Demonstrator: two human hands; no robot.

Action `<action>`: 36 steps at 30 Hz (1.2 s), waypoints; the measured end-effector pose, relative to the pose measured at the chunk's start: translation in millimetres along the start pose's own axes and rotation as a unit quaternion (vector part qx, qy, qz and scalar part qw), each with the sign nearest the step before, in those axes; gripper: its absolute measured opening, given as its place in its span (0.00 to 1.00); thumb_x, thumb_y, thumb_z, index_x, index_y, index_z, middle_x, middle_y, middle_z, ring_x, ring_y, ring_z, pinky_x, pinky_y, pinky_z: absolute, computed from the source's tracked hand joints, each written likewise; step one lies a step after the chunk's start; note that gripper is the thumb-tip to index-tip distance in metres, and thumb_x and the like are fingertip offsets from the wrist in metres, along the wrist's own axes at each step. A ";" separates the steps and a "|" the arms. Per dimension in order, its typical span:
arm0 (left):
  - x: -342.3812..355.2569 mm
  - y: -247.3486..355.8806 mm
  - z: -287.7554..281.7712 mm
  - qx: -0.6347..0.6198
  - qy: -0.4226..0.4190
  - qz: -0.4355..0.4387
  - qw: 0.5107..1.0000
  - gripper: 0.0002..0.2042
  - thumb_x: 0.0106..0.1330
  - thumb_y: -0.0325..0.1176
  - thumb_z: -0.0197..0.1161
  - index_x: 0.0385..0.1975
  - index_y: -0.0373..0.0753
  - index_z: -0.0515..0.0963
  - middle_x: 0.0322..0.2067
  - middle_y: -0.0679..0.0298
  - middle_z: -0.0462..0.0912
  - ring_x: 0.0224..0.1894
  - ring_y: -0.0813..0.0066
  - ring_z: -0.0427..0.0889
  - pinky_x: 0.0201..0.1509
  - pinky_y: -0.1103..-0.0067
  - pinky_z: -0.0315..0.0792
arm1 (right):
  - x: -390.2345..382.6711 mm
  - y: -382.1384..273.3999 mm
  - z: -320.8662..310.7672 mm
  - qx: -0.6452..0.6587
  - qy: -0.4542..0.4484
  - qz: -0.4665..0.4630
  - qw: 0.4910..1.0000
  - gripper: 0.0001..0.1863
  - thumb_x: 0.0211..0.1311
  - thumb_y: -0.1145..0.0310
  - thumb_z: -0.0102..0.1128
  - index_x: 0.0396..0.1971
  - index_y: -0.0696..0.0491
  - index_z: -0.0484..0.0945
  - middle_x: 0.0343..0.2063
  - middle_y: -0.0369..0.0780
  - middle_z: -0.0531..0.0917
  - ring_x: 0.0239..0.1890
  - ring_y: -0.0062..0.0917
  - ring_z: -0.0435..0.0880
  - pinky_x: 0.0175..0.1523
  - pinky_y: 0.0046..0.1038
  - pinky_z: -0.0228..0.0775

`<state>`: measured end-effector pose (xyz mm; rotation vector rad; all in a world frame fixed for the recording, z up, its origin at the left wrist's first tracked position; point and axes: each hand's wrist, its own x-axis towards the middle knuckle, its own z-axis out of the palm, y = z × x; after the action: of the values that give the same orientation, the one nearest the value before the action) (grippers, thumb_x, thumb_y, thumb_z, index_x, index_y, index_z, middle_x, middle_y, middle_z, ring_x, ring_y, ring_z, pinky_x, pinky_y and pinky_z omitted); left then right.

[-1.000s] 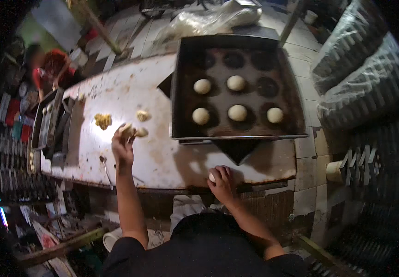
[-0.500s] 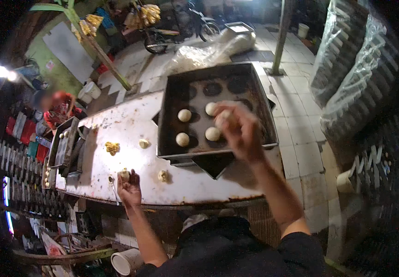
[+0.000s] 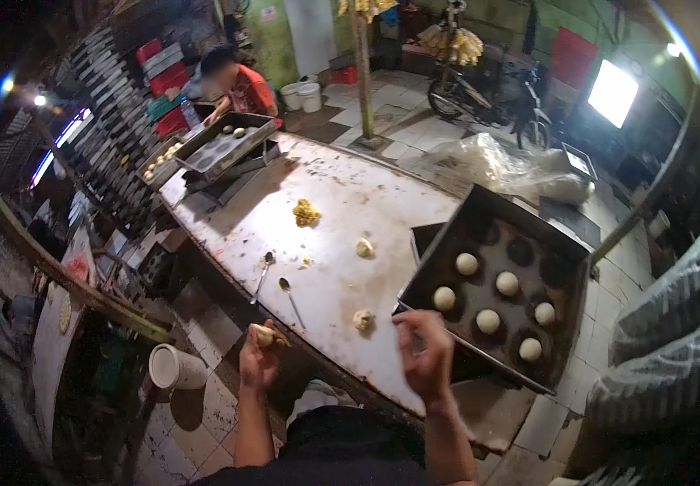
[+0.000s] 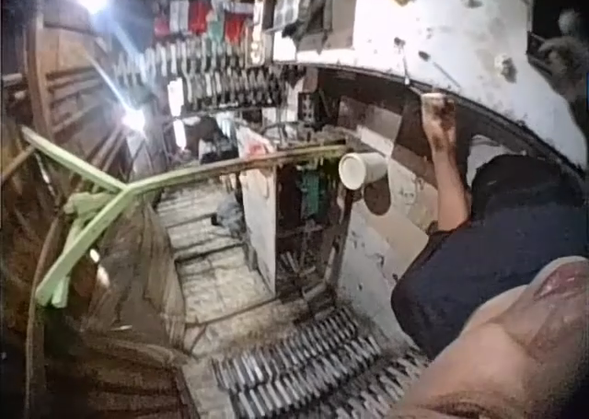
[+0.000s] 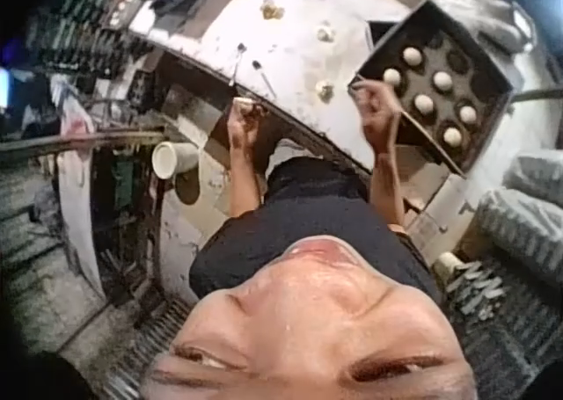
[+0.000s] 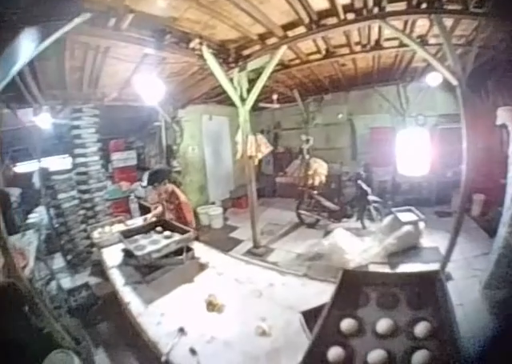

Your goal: Fill dough with paste and place them into baking trays.

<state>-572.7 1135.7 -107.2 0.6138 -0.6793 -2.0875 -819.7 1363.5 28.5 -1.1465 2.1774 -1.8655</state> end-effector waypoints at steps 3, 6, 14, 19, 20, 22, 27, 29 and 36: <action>6.2 -6.7 3.2 -0.038 0.002 -0.018 0.999 0.15 0.78 0.34 0.55 0.60 0.39 0.71 0.49 0.59 0.82 0.48 0.67 0.84 0.52 0.68 0.82 | -2.8 9.5 71.4 0.044 -0.152 -0.006 0.987 0.05 0.61 0.79 0.64 0.36 0.58 0.85 0.36 0.45 0.86 0.42 0.35 0.86 0.49 0.31 0.76; 18.5 9.8 31.1 -0.008 -0.063 -0.067 0.996 0.19 0.74 0.26 0.57 0.63 0.38 0.70 0.46 0.60 0.81 0.46 0.68 0.84 0.51 0.71 0.81 | 11.5 12.2 124.4 0.060 -0.212 -0.033 0.975 0.05 0.61 0.77 0.64 0.37 0.58 0.84 0.37 0.45 0.85 0.43 0.39 0.84 0.51 0.34 0.75; 164.4 -1.0 38.5 0.210 -0.065 -0.144 0.965 0.11 0.78 0.31 0.57 0.50 0.29 0.80 0.40 0.68 0.82 0.42 0.85 0.77 0.45 0.86 0.74 | 109.0 96.3 306.8 -0.056 -0.040 -0.154 0.986 0.08 0.64 0.71 0.54 0.34 0.59 0.80 0.34 0.47 0.81 0.42 0.44 0.78 0.49 0.42 0.70; 245.7 49.2 -14.0 0.043 -0.045 -0.280 0.958 0.14 0.79 0.35 0.56 0.52 0.30 0.78 0.45 0.61 0.85 0.46 0.76 0.84 0.52 0.76 0.79 | 153.7 132.7 367.8 -0.064 -0.206 -0.189 0.958 0.18 0.74 0.59 0.49 0.38 0.59 0.80 0.35 0.49 0.82 0.41 0.48 0.81 0.52 0.45 0.73; 263.5 57.5 -22.0 -0.003 0.008 -0.280 0.960 0.16 0.79 0.38 0.56 0.55 0.30 0.77 0.47 0.58 0.85 0.48 0.72 0.85 0.54 0.74 0.79 | 169.5 137.5 383.4 -0.075 -0.208 -0.170 0.960 0.22 0.76 0.54 0.49 0.41 0.59 0.81 0.36 0.50 0.82 0.44 0.48 0.82 0.55 0.43 0.74; 309.7 71.9 -54.1 -0.003 0.010 -0.238 0.971 0.21 0.79 0.41 0.55 0.57 0.27 0.74 0.50 0.52 0.84 0.52 0.65 0.85 0.60 0.70 0.78 | 206.7 165.9 409.5 -0.162 -0.148 -0.139 0.966 0.12 0.70 0.70 0.57 0.44 0.63 0.80 0.40 0.51 0.82 0.47 0.48 0.80 0.56 0.42 0.74; 383.7 108.7 -56.2 -0.027 0.054 -0.167 0.984 0.20 0.79 0.40 0.54 0.54 0.24 0.75 0.47 0.50 0.85 0.47 0.62 0.87 0.56 0.69 0.80 | 262.1 225.8 438.6 -0.295 -0.079 -0.113 0.945 0.14 0.61 0.84 0.60 0.47 0.67 0.78 0.47 0.52 0.79 0.50 0.50 0.78 0.57 0.42 0.74; 388.2 109.9 -75.9 0.112 0.025 -0.144 0.983 0.18 0.78 0.40 0.56 0.48 0.26 0.78 0.42 0.54 0.86 0.44 0.64 0.87 0.54 0.70 0.81 | 255.7 240.1 445.1 -0.318 -0.081 -0.104 0.939 0.14 0.62 0.80 0.65 0.47 0.64 0.81 0.50 0.51 0.80 0.53 0.48 0.79 0.58 0.41 0.75; 379.2 88.2 -63.8 0.115 0.047 -0.251 0.960 0.20 0.79 0.40 0.54 0.48 0.24 0.80 0.42 0.55 0.87 0.43 0.68 0.88 0.47 0.74 0.81 | 226.0 231.8 423.3 -0.269 -0.167 -0.015 0.949 0.09 0.62 0.78 0.66 0.41 0.61 0.85 0.39 0.46 0.85 0.44 0.42 0.84 0.50 0.37 0.78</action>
<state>-684.0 761.7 -164.8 1.1040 -0.7765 -2.4377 -891.1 884.8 -194.5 -1.4480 2.5236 -0.9901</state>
